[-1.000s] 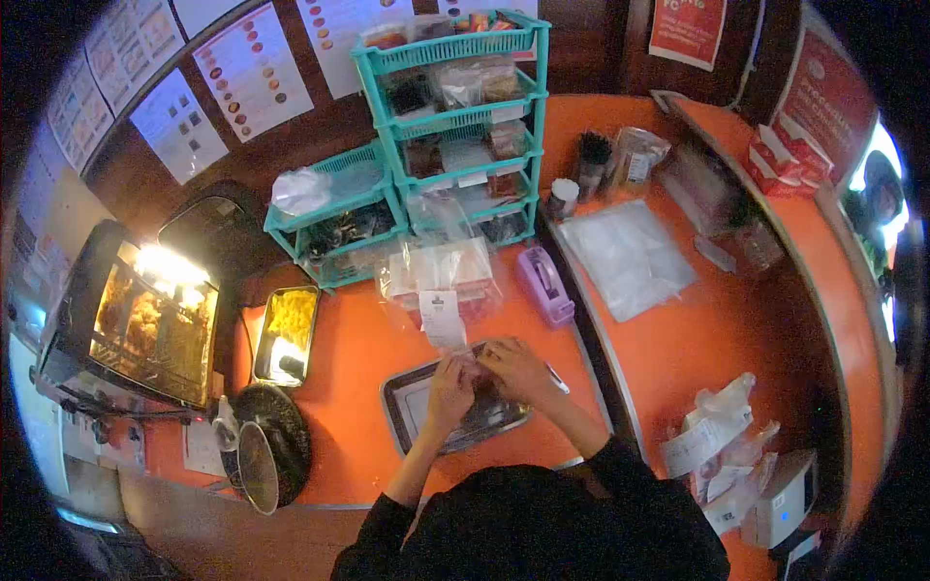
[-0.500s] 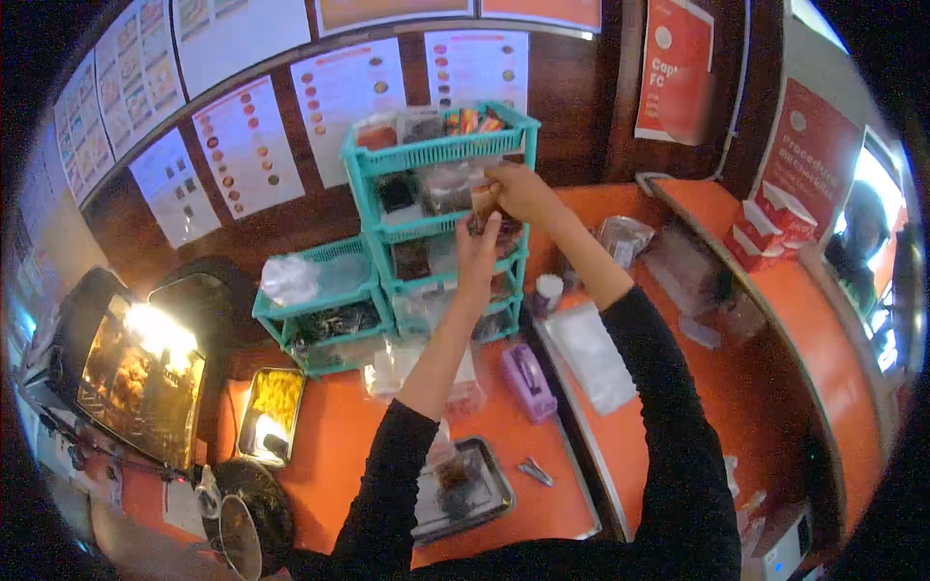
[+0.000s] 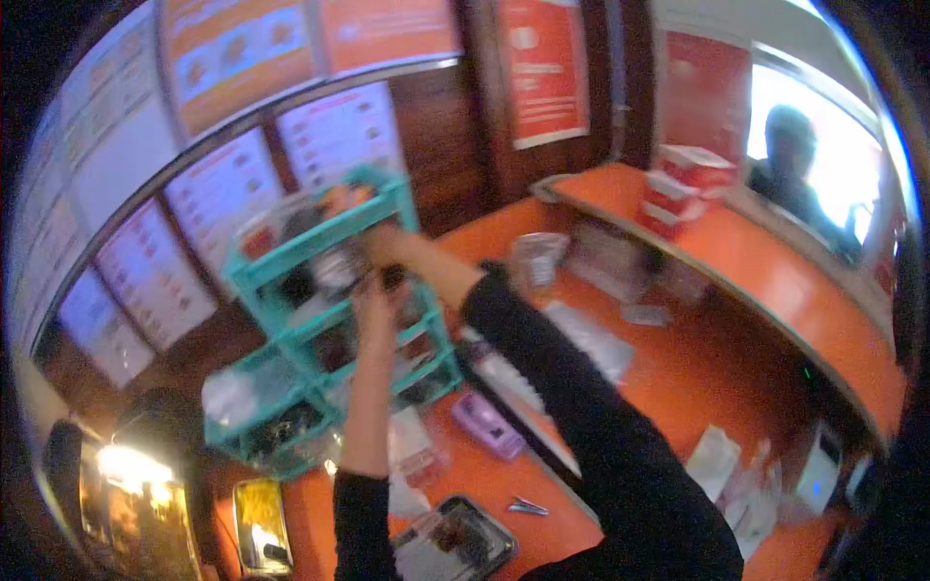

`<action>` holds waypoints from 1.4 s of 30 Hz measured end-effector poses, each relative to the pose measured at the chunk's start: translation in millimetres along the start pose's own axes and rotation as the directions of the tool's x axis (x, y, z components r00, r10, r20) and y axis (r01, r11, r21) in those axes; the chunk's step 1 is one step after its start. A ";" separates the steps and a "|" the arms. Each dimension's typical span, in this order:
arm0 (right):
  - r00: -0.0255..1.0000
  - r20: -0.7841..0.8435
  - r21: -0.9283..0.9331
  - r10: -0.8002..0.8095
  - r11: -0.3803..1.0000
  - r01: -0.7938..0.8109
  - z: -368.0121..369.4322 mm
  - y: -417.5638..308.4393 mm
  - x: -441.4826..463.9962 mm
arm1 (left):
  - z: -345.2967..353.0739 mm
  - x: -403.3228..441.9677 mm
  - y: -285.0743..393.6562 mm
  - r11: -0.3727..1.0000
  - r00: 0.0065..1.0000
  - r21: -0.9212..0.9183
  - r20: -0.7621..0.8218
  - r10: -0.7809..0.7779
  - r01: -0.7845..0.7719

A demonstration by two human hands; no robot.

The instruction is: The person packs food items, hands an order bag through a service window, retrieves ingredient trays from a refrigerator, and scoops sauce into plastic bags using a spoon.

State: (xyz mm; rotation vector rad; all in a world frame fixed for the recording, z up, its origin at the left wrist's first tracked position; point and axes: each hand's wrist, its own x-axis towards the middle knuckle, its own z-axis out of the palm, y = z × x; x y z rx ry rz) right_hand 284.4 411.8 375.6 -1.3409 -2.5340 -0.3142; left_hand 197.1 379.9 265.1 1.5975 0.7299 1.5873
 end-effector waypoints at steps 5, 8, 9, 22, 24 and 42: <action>0.996 -0.054 0.056 0.075 0.996 -0.072 -6.6 -13.0 -6.9 | 6.5 -19.9 49.2 0.842 0.941 -0.447 -0.004 -0.339 0.301; 0.993 -0.076 0.071 0.095 0.993 -0.089 -7.9 -16.5 -6.9 | -2.6 -11.5 34.9 0.855 0.931 -0.395 0.000 -0.365 0.335; 0.991 -0.082 0.075 0.102 0.993 -0.096 -10.7 -17.1 -7.4 | -3.0 -12.1 39.0 0.857 0.922 -0.374 -0.013 -0.387 0.354; 0.976 -0.147 0.137 0.161 0.980 -0.141 -11.8 -11.9 -12.0 | -16.6 -12.0 30.5 0.872 0.928 -0.318 0.121 -0.353 0.373; 0.976 -0.147 0.140 0.163 0.980 -0.143 -10.5 -10.3 -9.8 | -18.0 -7.2 27.0 0.860 0.921 -0.331 0.133 -0.365 0.388; 0.966 -0.182 0.164 0.183 0.974 -0.153 -4.9 -7.1 -2.7 | -31.2 -3.2 39.7 0.698 0.988 0.707 0.008 0.156 -0.117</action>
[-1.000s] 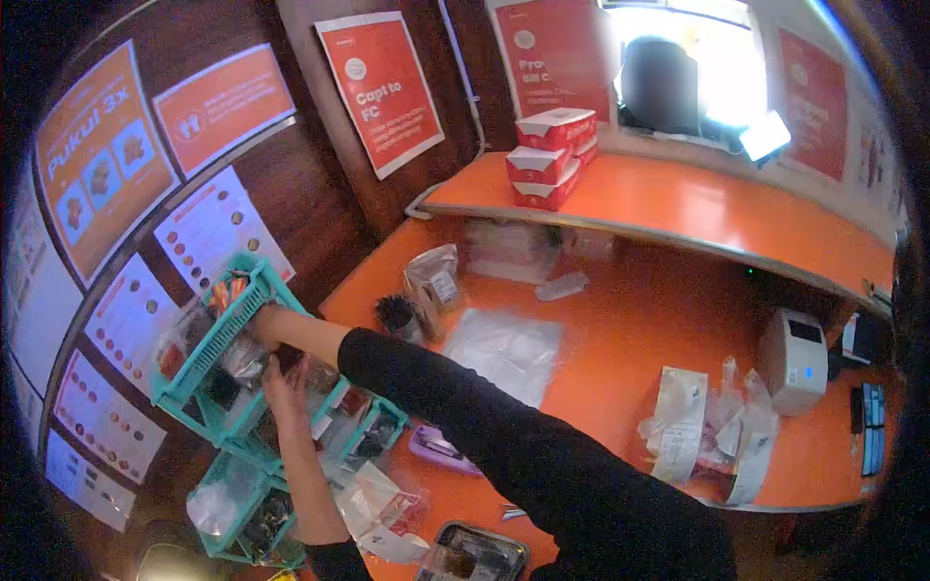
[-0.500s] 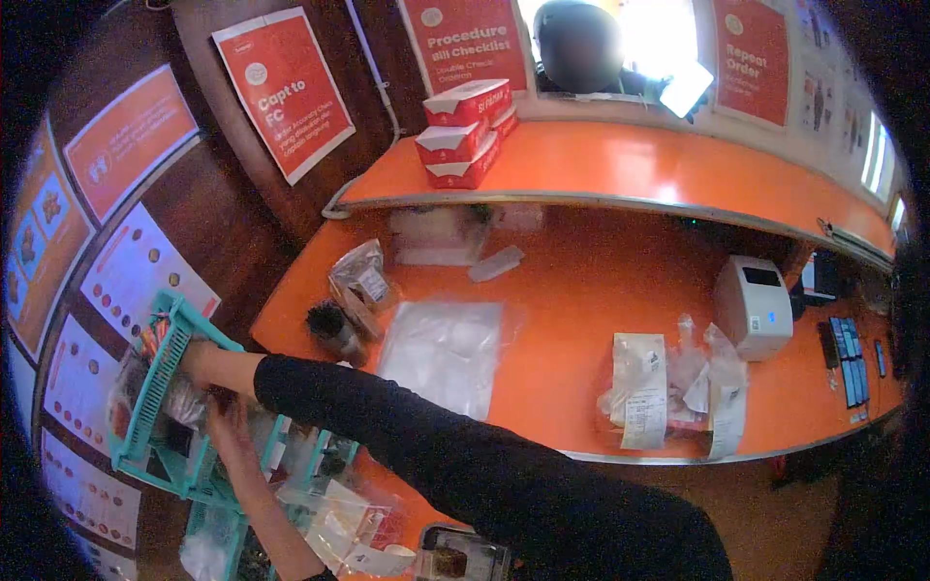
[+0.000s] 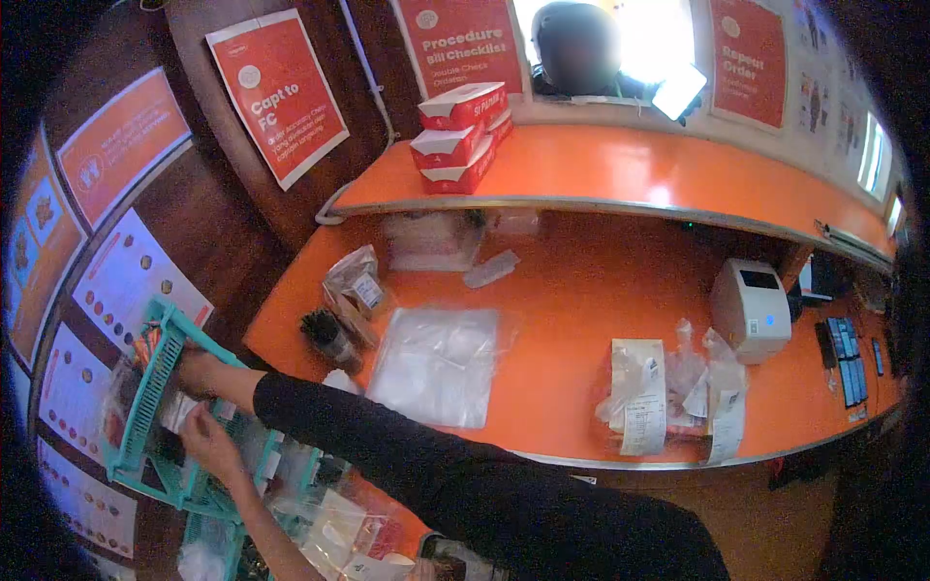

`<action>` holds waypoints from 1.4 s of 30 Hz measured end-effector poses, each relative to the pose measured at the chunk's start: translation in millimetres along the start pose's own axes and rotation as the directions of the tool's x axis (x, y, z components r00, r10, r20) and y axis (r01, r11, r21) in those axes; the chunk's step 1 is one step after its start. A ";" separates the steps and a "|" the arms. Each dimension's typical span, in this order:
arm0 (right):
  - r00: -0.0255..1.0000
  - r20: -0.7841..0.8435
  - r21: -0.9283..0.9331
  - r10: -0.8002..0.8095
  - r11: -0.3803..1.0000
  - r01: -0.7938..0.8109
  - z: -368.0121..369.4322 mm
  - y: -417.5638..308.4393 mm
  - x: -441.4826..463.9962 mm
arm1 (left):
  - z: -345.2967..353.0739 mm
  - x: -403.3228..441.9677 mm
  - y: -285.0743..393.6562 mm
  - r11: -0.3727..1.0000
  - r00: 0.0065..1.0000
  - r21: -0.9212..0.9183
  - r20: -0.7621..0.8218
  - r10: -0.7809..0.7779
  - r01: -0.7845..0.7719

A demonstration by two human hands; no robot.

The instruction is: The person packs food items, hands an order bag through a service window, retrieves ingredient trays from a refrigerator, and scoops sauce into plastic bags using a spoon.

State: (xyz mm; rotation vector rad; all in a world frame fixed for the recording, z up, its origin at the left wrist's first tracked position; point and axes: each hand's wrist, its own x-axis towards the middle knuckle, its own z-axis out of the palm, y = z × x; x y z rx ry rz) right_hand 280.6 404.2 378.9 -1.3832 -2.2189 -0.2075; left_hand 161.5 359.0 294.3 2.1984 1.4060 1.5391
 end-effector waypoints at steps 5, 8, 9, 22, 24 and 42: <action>1.000 -0.001 0.011 0.004 1.000 -0.004 -1.4 -1.8 -6.5 | 15.0 0.2 -4.9 0.943 0.953 0.147 0.084 0.290 -0.299; 1.000 0.001 0.011 0.015 1.000 -0.015 -6.3 -1.1 -20.1 | 19.5 1.5 -7.1 0.926 0.932 0.165 0.191 0.309 -0.341; 1.000 0.004 0.015 0.019 1.000 -0.019 -5.8 -2.2 -22.4 | 24.9 5.2 -19.2 0.914 0.928 0.202 0.204 0.311 -0.351; 0.999 -0.030 0.108 0.028 0.994 -0.024 -12.4 -8.2 -43.9 | 15.8 -13.8 27.7 0.893 0.940 0.299 0.045 0.338 -0.335; 0.998 -0.052 0.144 0.027 0.989 -0.019 -15.8 -11.3 -57.1 | 17.7 -10.8 7.2 0.874 0.958 0.393 0.078 0.276 -0.284; 0.984 -0.035 0.756 0.176 0.649 -0.089 -72.4 -79.4 -473.9 | 50.9 -161.0 98.8 0.938 0.925 -0.287 0.265 0.274 -0.196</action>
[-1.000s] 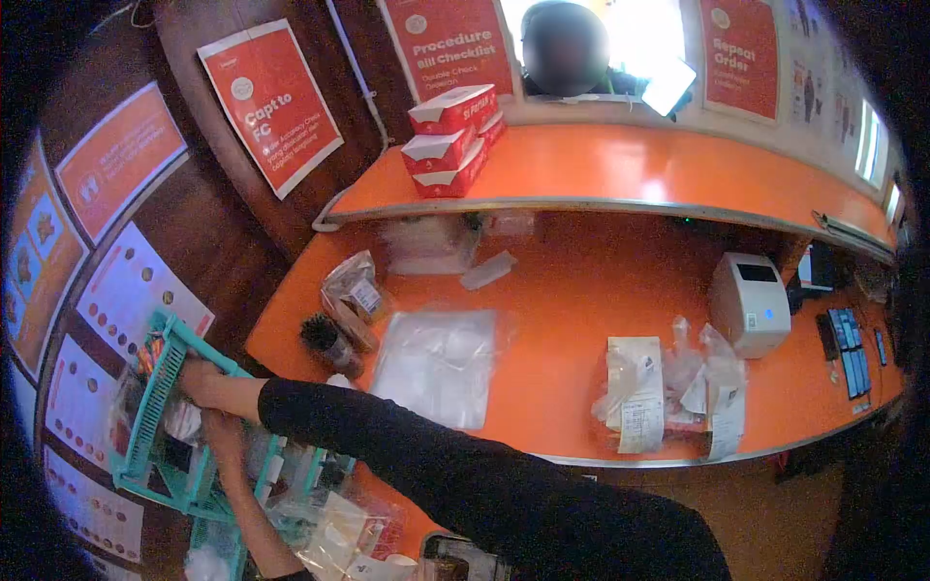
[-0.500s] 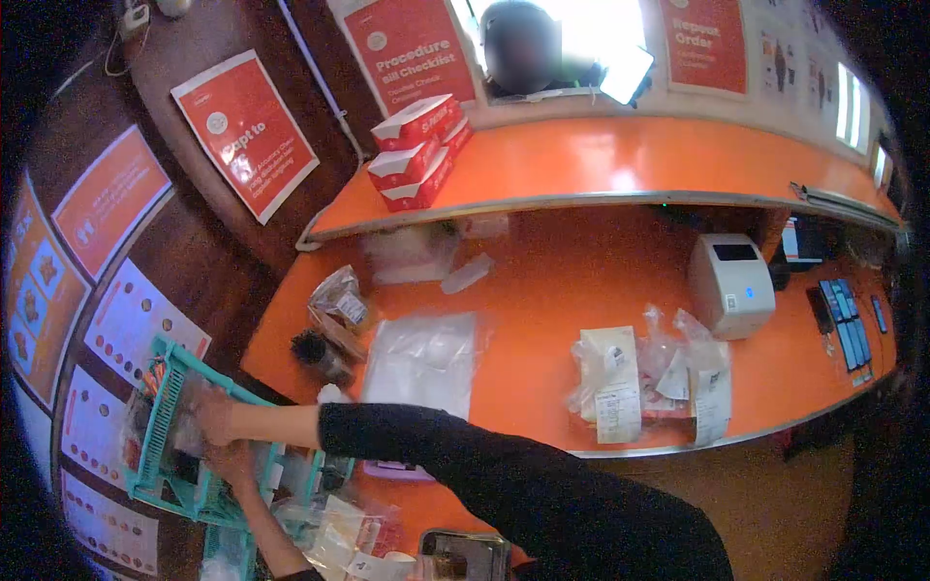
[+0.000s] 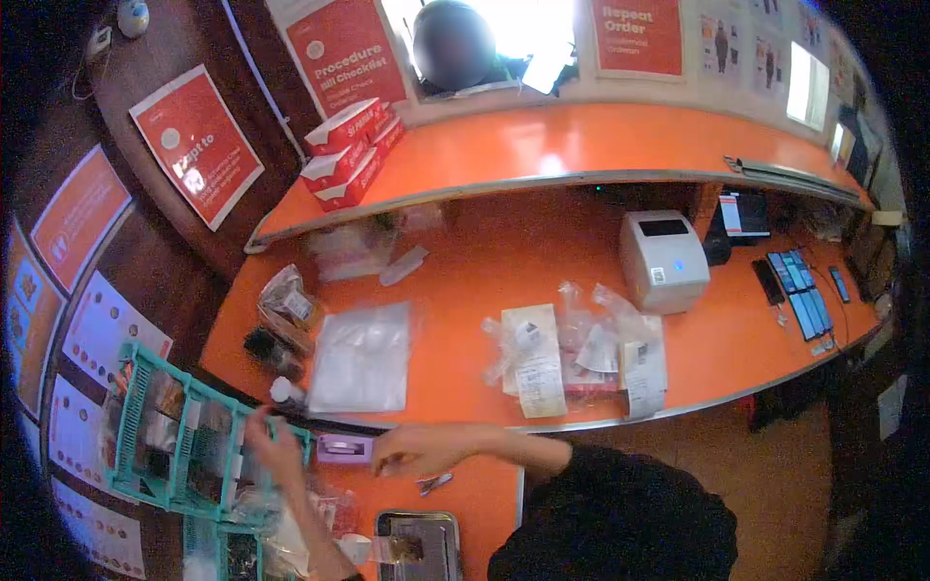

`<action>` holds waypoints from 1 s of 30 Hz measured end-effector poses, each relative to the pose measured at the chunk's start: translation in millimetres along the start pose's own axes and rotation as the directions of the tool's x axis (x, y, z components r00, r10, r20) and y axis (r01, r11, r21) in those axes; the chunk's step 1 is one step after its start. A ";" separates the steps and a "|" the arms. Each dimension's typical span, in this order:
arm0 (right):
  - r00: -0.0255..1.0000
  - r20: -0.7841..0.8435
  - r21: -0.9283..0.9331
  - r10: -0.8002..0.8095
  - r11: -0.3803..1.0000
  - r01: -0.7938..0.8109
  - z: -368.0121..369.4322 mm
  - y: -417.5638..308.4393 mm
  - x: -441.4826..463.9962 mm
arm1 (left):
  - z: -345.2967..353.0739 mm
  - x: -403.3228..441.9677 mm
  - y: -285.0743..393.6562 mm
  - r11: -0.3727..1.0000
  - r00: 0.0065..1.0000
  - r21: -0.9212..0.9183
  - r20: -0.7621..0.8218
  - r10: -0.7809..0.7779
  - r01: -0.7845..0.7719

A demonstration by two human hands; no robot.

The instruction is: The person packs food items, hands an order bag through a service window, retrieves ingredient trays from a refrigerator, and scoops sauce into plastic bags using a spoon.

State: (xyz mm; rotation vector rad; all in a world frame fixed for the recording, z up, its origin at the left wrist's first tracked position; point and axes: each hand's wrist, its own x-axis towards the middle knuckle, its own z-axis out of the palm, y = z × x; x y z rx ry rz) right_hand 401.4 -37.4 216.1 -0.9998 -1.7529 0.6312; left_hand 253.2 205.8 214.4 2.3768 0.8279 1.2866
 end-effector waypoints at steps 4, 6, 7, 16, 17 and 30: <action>0.938 -0.295 -0.158 0.181 0.959 -0.235 -50.1 -28.5 -86.7 | 82.1 -76.8 51.4 0.951 0.852 -0.303 0.513 0.105 0.065; 0.831 -0.517 -0.156 0.208 0.931 -0.330 -70.2 -47.5 -133.1 | 104.3 -112.5 91.1 0.904 0.666 -0.387 0.725 0.176 0.183; 0.734 -0.630 -0.125 0.252 0.901 -0.416 -78.4 -55.3 -154.7 | 125.9 -131.7 92.9 0.838 0.591 -0.470 0.771 0.237 0.278; -0.154 -0.988 0.150 0.028 0.442 -0.884 -99.5 -59.0 -398.2 | 271.3 -197.3 96.2 0.827 0.782 -0.540 0.579 0.229 0.158; -0.155 -0.988 0.150 0.011 0.328 -0.933 -91.9 -45.2 -436.0 | 269.7 -192.5 105.7 0.875 0.772 -0.474 0.590 0.237 0.093; 0.023 -0.923 -0.038 -0.384 0.030 -0.999 -37.5 12.1 -478.5 | 271.0 -202.0 126.1 0.970 0.851 -0.241 0.504 0.146 -0.023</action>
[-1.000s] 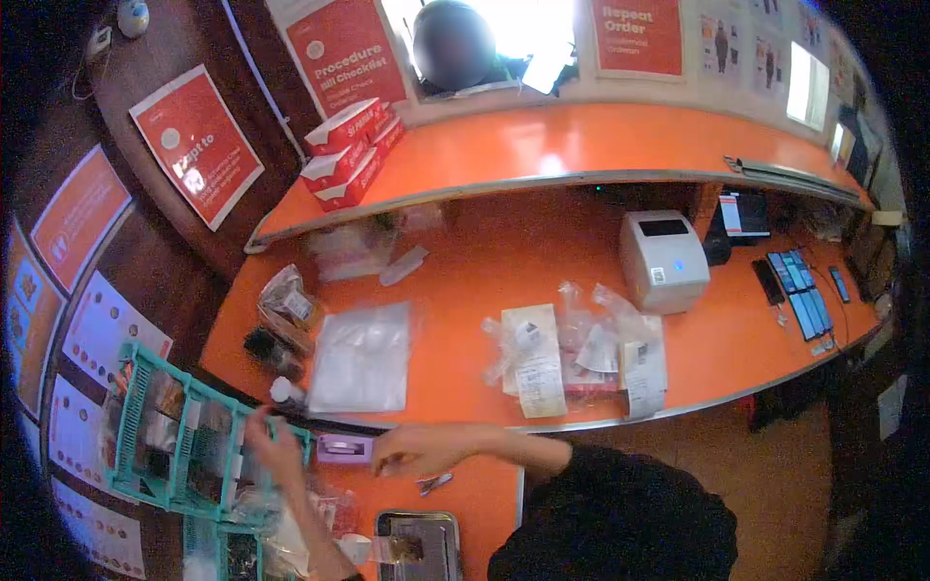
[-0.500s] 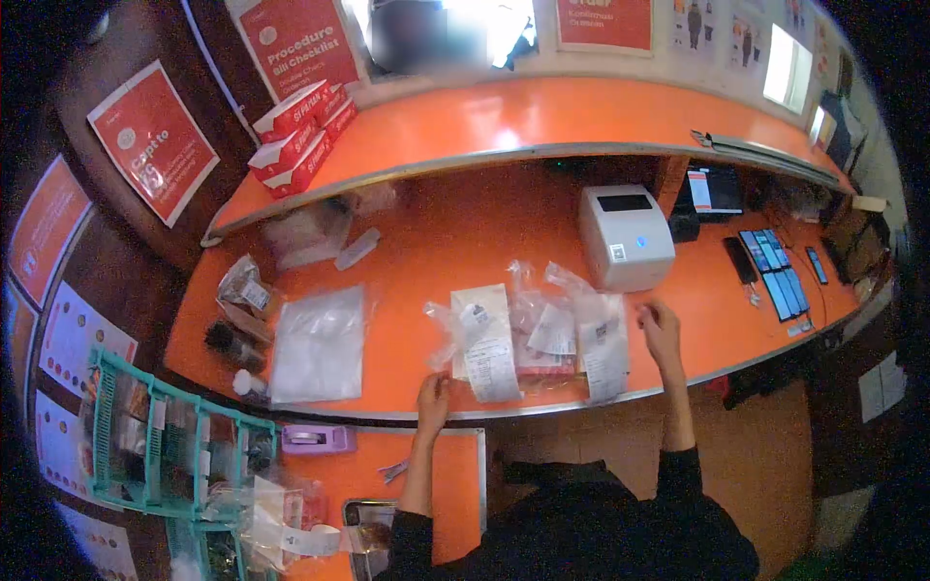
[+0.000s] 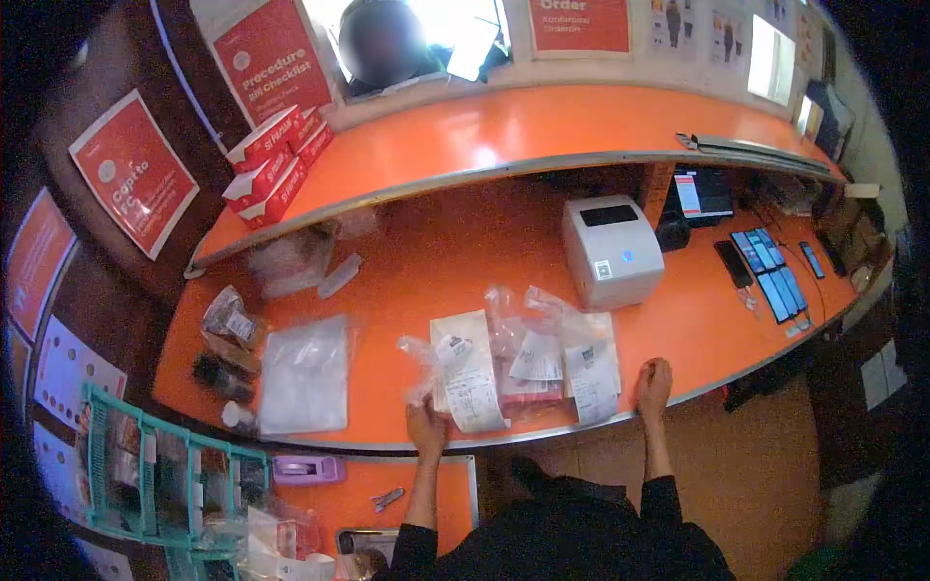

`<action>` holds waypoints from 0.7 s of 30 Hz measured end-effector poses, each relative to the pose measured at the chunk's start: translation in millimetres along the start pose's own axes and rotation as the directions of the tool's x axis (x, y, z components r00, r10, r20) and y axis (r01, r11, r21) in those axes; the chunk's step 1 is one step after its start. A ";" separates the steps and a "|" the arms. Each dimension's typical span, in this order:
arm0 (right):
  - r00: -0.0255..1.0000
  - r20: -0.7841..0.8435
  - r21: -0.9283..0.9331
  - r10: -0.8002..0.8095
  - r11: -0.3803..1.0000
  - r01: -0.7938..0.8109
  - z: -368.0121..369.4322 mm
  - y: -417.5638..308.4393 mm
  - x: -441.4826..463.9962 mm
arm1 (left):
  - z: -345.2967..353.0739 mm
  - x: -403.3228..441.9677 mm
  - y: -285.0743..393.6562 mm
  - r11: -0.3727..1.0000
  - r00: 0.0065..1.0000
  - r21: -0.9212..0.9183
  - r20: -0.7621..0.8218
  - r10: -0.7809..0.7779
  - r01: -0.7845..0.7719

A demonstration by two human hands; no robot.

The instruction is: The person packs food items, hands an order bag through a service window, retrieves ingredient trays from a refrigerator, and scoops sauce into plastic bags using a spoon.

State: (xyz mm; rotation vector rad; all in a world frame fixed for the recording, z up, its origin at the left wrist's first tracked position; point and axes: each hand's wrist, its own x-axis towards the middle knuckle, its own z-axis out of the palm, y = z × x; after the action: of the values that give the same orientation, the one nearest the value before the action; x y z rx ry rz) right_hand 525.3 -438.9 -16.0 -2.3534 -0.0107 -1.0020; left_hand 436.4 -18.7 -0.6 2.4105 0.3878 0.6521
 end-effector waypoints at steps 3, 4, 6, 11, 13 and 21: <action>0.955 0.027 0.262 0.295 0.920 -0.291 -3.5 1.6 -1.8 | 14.9 -1.8 -25.0 0.995 0.994 -0.039 -0.047 0.094 -0.096; 0.954 0.034 0.246 0.298 0.923 -0.297 -4.7 7.0 0.2 | 10.1 -0.2 -17.6 0.998 0.999 -0.031 -0.010 0.048 -0.048; 0.818 0.130 0.220 0.560 0.788 -0.575 -6.4 17.4 2.4 | 6.5 1.0 -5.9 0.993 0.990 -0.016 -0.081 0.115 -0.117; 0.890 0.048 0.541 0.453 0.738 -0.405 -24.1 -41.4 49.1 | 8.5 -0.3 -16.6 0.997 1.000 -0.076 0.002 0.006 -0.006; 0.902 0.052 0.537 0.429 0.749 -0.388 -28.9 -70.0 68.4 | 9.1 -1.8 -23.2 0.990 0.996 -0.112 -0.016 0.082 -0.084; 0.957 0.096 0.842 0.274 0.490 -0.225 -27.2 -165.4 103.7 | 3.4 -1.4 -9.5 0.999 1.000 -0.050 -0.018 0.002 -0.003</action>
State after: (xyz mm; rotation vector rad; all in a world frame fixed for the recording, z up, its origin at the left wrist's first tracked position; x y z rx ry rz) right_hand 545.0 -336.5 151.1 -1.3488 -0.1110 -0.6667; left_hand 436.0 -13.5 -9.3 2.3596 0.3716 0.6770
